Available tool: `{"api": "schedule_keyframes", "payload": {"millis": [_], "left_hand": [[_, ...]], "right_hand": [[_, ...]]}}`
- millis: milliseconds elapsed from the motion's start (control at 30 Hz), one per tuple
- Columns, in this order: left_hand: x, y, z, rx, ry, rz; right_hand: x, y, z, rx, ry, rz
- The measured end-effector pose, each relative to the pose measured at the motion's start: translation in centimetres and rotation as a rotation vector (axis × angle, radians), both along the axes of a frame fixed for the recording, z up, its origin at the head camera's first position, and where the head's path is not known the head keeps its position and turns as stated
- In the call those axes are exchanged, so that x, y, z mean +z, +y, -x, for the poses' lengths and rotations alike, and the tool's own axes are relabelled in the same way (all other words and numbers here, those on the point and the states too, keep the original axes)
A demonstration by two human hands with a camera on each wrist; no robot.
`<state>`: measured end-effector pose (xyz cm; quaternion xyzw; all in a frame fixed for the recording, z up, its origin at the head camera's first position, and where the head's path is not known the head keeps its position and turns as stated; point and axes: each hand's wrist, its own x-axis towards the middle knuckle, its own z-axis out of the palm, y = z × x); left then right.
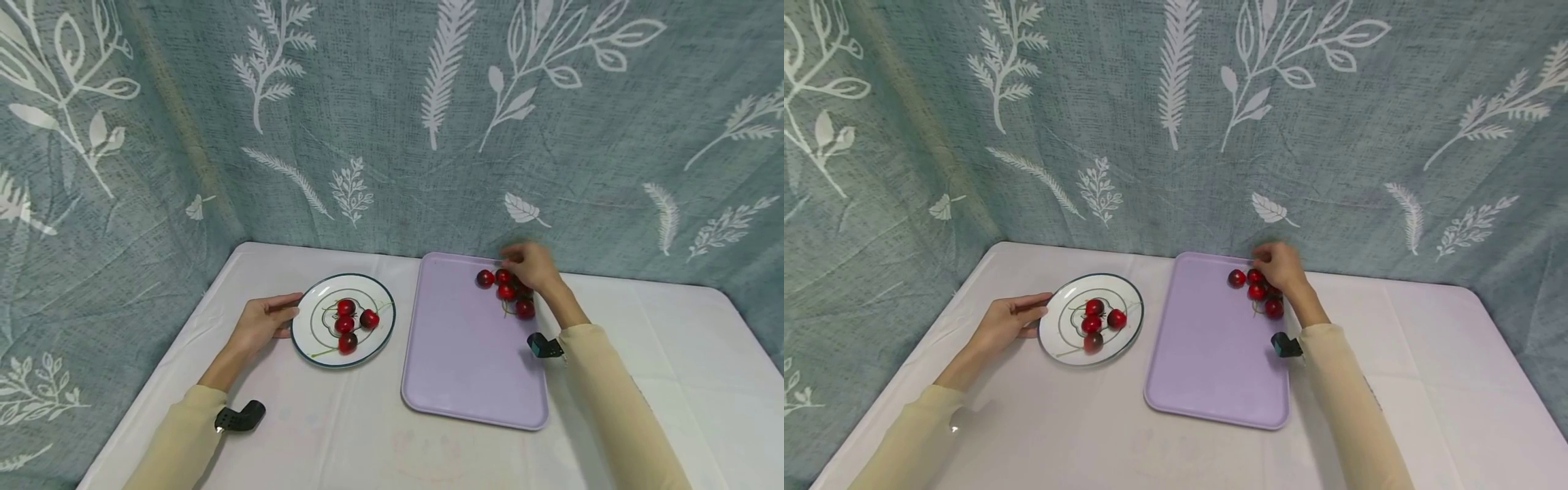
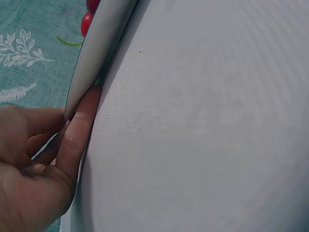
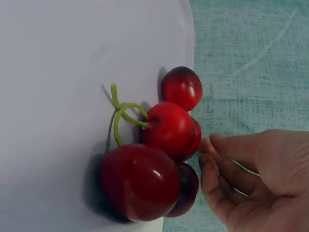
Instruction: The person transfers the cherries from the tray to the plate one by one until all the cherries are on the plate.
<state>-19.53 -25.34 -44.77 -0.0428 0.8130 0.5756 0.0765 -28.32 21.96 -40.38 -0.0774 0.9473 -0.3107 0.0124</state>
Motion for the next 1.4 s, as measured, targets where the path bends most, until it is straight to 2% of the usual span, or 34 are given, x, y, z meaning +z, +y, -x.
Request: {"api": "schedule_keyframes", "payload": {"millis": [167, 433, 633, 733, 933, 1233, 1300, 1400], "left_hand": [[-0.1, -0.1, -0.1, -0.003, 0.003, -0.012], [-0.4, -0.2, 0.0, -0.009, 0.008, -0.036], [-0.5, -0.4, 0.0, -0.015, 0.015, -0.048], [-0.5, -0.4, 0.1, -0.016, 0.015, -0.048], [-0.5, -0.3, 0.1, -0.020, 0.018, -0.033], [-0.3, -0.3, -0.1, -0.010, 0.012, -0.025], [-0.3, -0.2, -0.1, -0.007, 0.010, -0.017], [-0.3, -0.1, -0.1, -0.005, 0.008, -0.014]], "right_hand": [[-0.1, 0.1, 0.0, 0.023, -0.019, -0.028], [-0.6, 0.3, 0.3, 0.026, 0.021, -0.038], [-1.1, 0.3, 1.0, 0.062, 0.066, -0.134], [-1.3, 0.0, 1.2, 0.084, 0.044, -0.189], [-1.8, -0.2, 1.6, 0.114, -0.002, -0.223], [-1.6, -0.9, 1.6, 0.158, 0.042, -0.362], [-1.5, -0.9, 1.5, 0.155, 0.031, -0.354], [-1.1, -0.8, 1.4, 0.126, 0.000, -0.265]]}}
